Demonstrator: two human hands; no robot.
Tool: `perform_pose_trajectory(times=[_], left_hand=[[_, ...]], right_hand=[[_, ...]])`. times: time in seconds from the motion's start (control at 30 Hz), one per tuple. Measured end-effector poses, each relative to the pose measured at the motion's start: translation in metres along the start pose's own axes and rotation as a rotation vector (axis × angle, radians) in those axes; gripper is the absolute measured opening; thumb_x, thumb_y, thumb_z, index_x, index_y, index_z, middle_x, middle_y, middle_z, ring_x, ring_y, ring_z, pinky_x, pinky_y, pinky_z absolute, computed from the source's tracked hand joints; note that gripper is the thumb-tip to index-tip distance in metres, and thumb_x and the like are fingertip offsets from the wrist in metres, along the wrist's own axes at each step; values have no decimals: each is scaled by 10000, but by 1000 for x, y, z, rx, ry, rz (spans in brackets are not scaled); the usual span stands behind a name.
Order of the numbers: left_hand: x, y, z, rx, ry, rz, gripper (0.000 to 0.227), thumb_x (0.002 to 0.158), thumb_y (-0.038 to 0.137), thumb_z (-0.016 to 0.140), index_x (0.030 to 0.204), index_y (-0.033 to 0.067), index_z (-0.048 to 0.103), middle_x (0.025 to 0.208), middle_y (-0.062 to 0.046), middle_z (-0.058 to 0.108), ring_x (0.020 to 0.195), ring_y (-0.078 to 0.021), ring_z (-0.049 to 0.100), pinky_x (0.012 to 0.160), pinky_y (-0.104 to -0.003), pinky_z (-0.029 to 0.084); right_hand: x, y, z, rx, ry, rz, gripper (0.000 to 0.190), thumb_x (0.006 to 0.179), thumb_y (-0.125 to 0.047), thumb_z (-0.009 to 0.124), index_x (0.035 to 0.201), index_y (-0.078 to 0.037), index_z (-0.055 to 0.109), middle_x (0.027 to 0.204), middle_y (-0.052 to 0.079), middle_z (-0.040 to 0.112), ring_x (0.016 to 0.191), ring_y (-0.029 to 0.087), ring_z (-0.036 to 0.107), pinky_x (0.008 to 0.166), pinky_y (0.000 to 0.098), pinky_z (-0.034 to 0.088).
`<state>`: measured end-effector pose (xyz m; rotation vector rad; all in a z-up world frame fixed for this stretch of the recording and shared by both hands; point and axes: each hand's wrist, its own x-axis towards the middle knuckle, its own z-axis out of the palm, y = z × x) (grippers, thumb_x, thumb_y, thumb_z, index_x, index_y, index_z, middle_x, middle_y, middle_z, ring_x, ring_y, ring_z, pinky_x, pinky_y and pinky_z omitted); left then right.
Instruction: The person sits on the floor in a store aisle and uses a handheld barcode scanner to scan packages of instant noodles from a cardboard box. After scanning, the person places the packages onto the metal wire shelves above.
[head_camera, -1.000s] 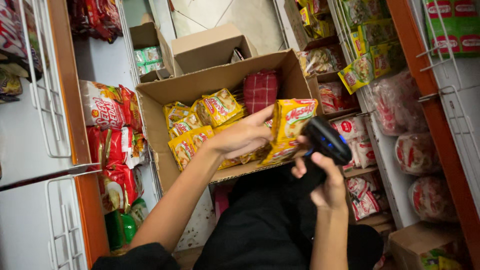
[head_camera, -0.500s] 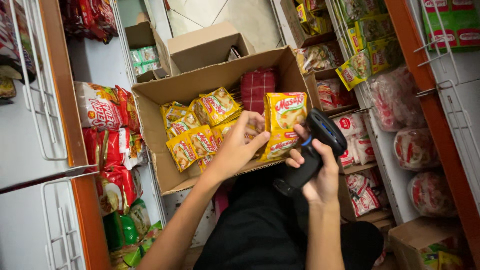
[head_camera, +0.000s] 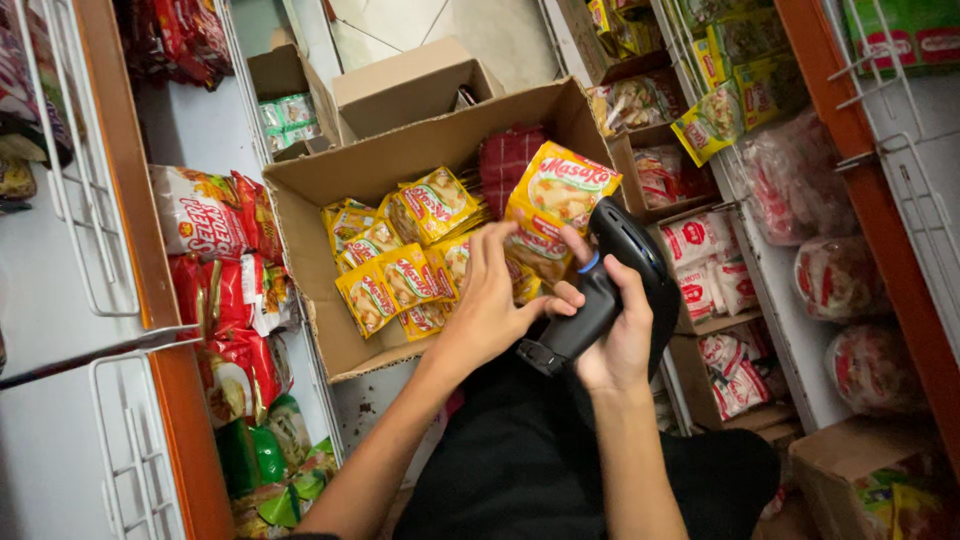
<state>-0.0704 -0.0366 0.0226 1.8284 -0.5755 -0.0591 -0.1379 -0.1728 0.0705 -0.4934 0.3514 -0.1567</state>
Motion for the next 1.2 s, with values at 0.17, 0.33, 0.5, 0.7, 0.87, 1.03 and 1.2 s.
perform_pose_trajectory(times=[0.17, 0.33, 0.5, 0.7, 0.87, 1.03, 1.2], left_hand=[[13, -3, 13, -18, 65, 23, 1167, 611, 291, 955, 1487, -19, 249, 1435, -279, 400, 1353, -455, 438, 1154, -491, 378], [21, -2, -2, 11, 81, 78, 1087, 688, 140, 848, 1566, 15, 219, 1475, -265, 419, 1389, -445, 458, 1205, -487, 381], [26, 11, -13, 9, 59, 52, 1170, 648, 195, 907, 1563, 46, 193, 1444, -289, 421, 1359, -460, 457, 1164, -491, 397], [29, -8, -30, -286, -72, -99, 1254, 676, 255, 941, 1598, 97, 106, 1415, -271, 500, 1283, -356, 593, 1092, -443, 505], [28, -27, -41, -599, -80, -257, 1225, 718, 213, 936, 1601, 112, 92, 1468, -290, 470, 1294, -315, 578, 1077, -439, 493], [29, -27, -47, -852, -69, -572, 1014, 822, 224, 797, 1634, 170, 193, 1443, -181, 384, 1232, -273, 557, 938, -416, 475], [22, -10, -40, -1121, -192, -593, 929, 846, 248, 753, 1592, 133, 211, 1277, -164, 616, 1155, -261, 622, 923, -435, 541]], right_hand=[[-9, 4, 4, 3, -24, 4, 568, 1033, -252, 527, 1530, -17, 383, 1523, 137, 534, 751, 136, 498, 711, 281, 472], [-19, 0, 6, -45, -49, 2, 541, 1029, -248, 525, 1524, -59, 415, 1521, 145, 536, 728, 122, 484, 699, 281, 466], [-23, 5, 10, -95, -62, 21, 510, 1036, -229, 529, 1495, -25, 440, 1497, 145, 563, 738, 135, 499, 688, 295, 462], [-27, -1, 16, -375, 1, -93, 561, 981, -164, 582, 1507, -46, 426, 1436, 158, 574, 714, 156, 558, 659, 331, 505], [-25, -9, 18, -559, 44, -138, 553, 962, -146, 597, 1479, 3, 471, 1412, 189, 617, 704, 154, 582, 667, 340, 541], [-26, -8, 17, -696, -21, -122, 525, 925, -87, 629, 1429, 21, 532, 1324, 173, 665, 717, 154, 611, 680, 330, 556], [-20, 10, 18, -834, 23, -218, 458, 885, -30, 735, 1323, 9, 606, 1199, 83, 708, 832, 103, 639, 668, 283, 521]])
